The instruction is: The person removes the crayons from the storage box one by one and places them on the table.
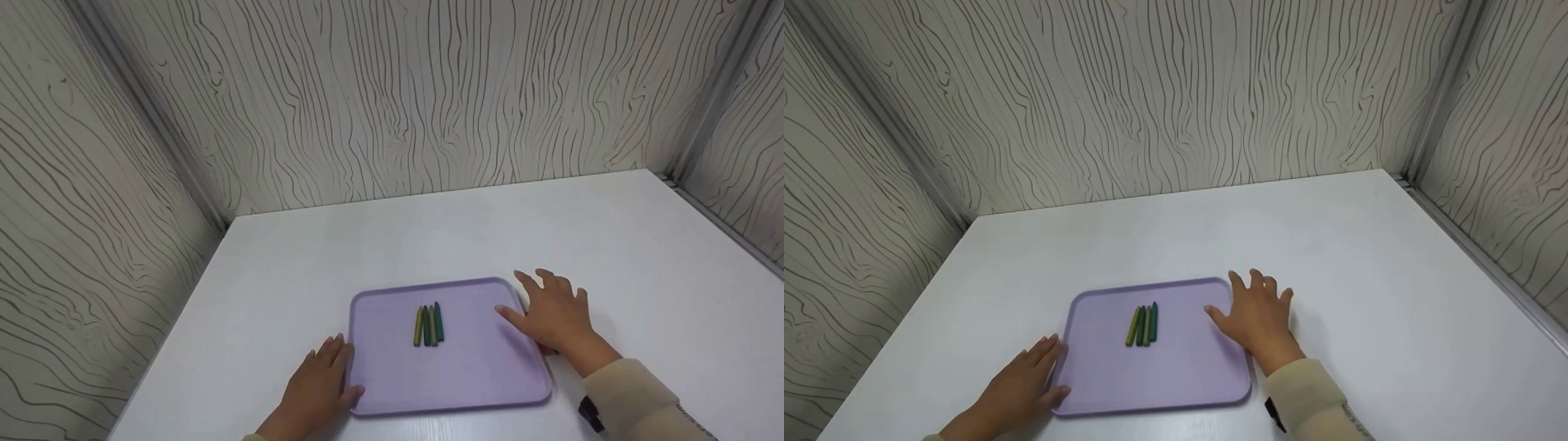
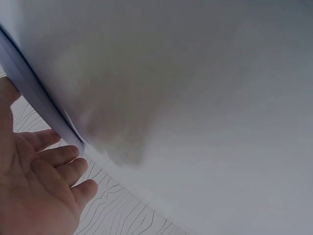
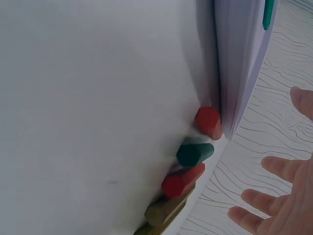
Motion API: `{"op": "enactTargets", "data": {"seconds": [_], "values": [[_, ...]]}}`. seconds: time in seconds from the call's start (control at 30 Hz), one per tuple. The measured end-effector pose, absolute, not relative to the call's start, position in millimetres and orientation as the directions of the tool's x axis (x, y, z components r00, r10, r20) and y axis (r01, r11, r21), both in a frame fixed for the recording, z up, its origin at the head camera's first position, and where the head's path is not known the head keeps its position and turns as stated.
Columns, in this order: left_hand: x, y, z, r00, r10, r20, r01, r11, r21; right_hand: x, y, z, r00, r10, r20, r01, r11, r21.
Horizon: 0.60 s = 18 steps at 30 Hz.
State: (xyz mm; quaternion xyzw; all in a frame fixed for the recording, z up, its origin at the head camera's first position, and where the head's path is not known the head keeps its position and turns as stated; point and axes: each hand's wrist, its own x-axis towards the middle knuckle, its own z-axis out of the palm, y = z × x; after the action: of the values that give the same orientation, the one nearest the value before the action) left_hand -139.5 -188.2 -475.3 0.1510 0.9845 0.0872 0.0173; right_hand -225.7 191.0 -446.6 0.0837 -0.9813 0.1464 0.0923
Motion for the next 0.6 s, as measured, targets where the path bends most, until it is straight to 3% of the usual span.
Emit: {"op": "enactTargets", "data": {"seconds": [0.6], "values": [[-136,-187,-472,-0.953,0.303,0.005,0.299,0.938,0.176,-232,149,-458,-0.942,-0.219,0.255,-0.286,0.921,-0.265]]}}
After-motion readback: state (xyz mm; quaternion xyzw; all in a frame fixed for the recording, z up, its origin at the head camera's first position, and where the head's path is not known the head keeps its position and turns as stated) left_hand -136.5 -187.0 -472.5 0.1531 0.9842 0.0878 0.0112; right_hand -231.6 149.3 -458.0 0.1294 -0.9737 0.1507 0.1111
